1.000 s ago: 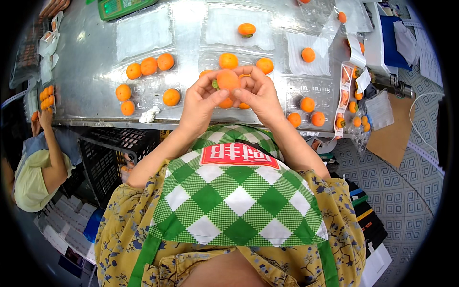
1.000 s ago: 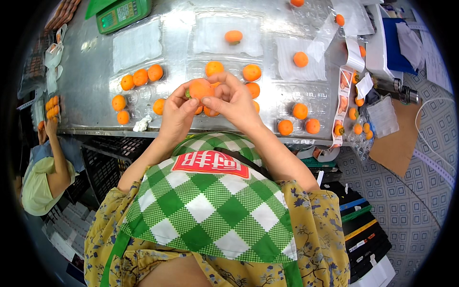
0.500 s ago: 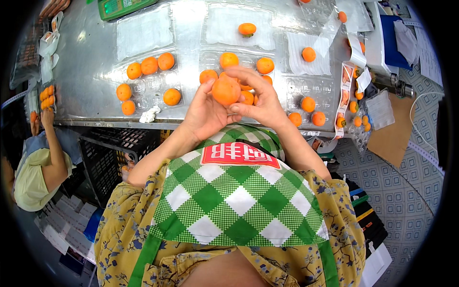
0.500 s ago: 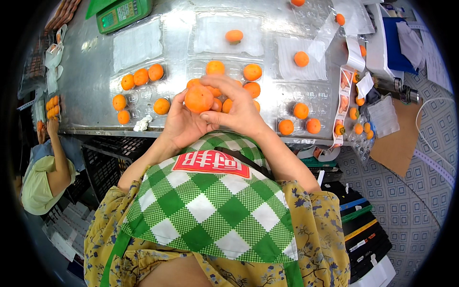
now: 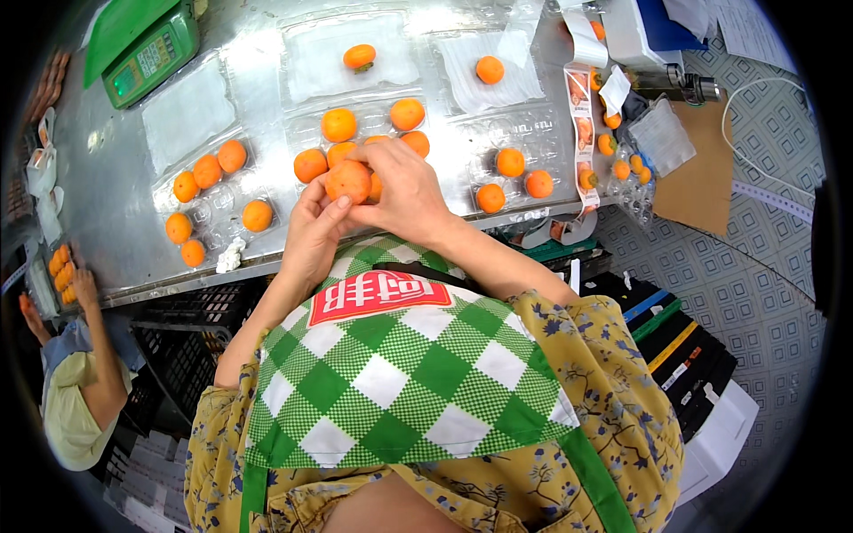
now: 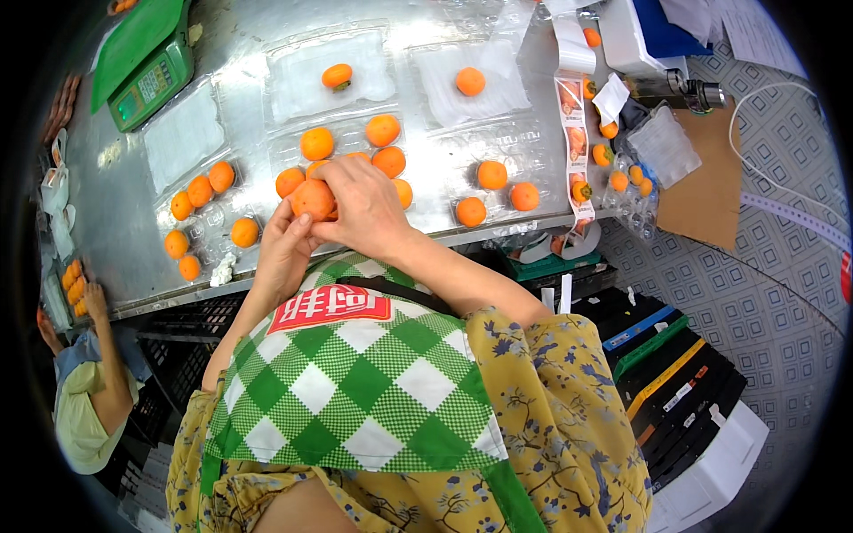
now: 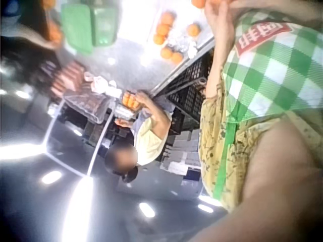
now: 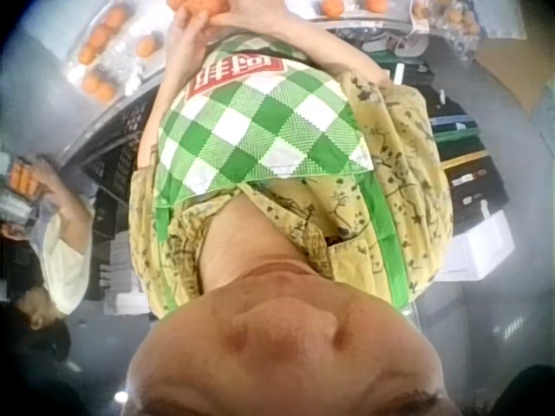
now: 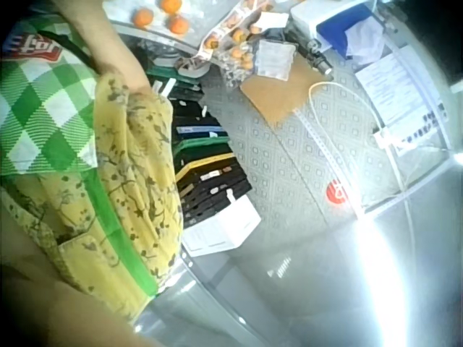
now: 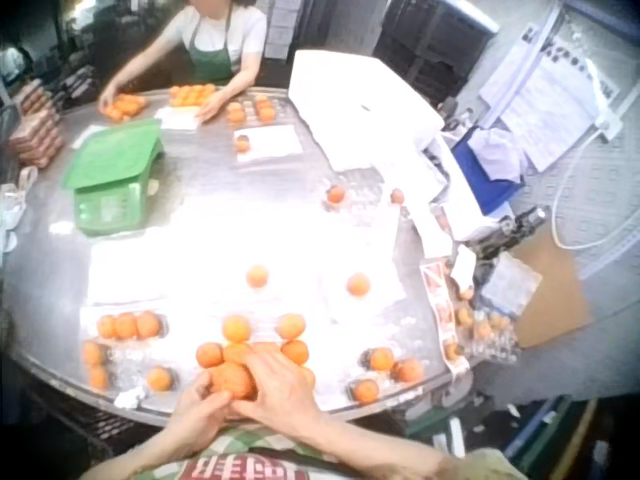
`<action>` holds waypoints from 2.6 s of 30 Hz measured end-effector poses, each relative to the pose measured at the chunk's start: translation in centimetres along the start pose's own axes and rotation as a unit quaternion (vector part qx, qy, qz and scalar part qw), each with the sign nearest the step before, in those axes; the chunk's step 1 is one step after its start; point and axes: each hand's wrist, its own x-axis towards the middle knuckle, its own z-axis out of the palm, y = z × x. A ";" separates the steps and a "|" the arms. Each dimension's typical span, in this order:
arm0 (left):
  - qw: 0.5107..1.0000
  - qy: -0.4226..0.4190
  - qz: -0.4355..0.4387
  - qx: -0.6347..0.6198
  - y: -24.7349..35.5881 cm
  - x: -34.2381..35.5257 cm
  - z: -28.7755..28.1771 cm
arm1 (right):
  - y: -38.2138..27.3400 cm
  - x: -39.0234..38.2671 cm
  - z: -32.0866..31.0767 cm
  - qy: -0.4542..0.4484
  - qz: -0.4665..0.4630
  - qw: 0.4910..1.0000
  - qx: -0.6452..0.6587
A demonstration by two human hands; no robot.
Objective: The person arranges persimmons into clear plastic trays on a metal table, then seals the trays with plastic film and applies a label. The person handles the fruit and packaging materials by hand throughout the process.
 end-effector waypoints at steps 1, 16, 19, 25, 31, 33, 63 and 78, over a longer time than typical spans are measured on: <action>1.000 -0.009 -0.002 -0.009 0.0 0.2 -0.2 | 0.2 -0.1 0.0 0.002 -0.004 1.000 0.020; 0.995 -0.011 -0.050 0.088 0.2 0.0 -0.6 | 4.0 -1.8 -5.5 -0.019 0.039 0.997 0.058; 0.989 0.012 -0.058 0.133 0.1 0.2 -1.5 | 8.4 -2.9 -8.4 0.043 0.108 0.993 -0.011; 0.987 0.012 -0.058 0.149 0.0 0.2 -1.7 | 13.3 -4.2 -10.6 0.007 0.087 0.967 -0.239; 0.986 0.018 -0.052 0.156 0.3 0.0 -1.7 | 14.5 -3.8 -10.5 -0.018 0.040 0.959 -0.279; 0.986 0.020 -0.052 0.157 0.4 -0.1 -1.9 | 14.8 -3.8 -10.5 -0.038 0.041 0.956 -0.288; 0.967 0.006 0.091 0.238 0.5 -0.1 -1.2 | 6.2 2.3 -2.8 -0.076 0.361 0.778 0.509; 0.843 0.079 0.272 0.457 2.3 0.1 1.1 | 0.2 0.4 -0.5 -0.156 0.338 0.766 0.524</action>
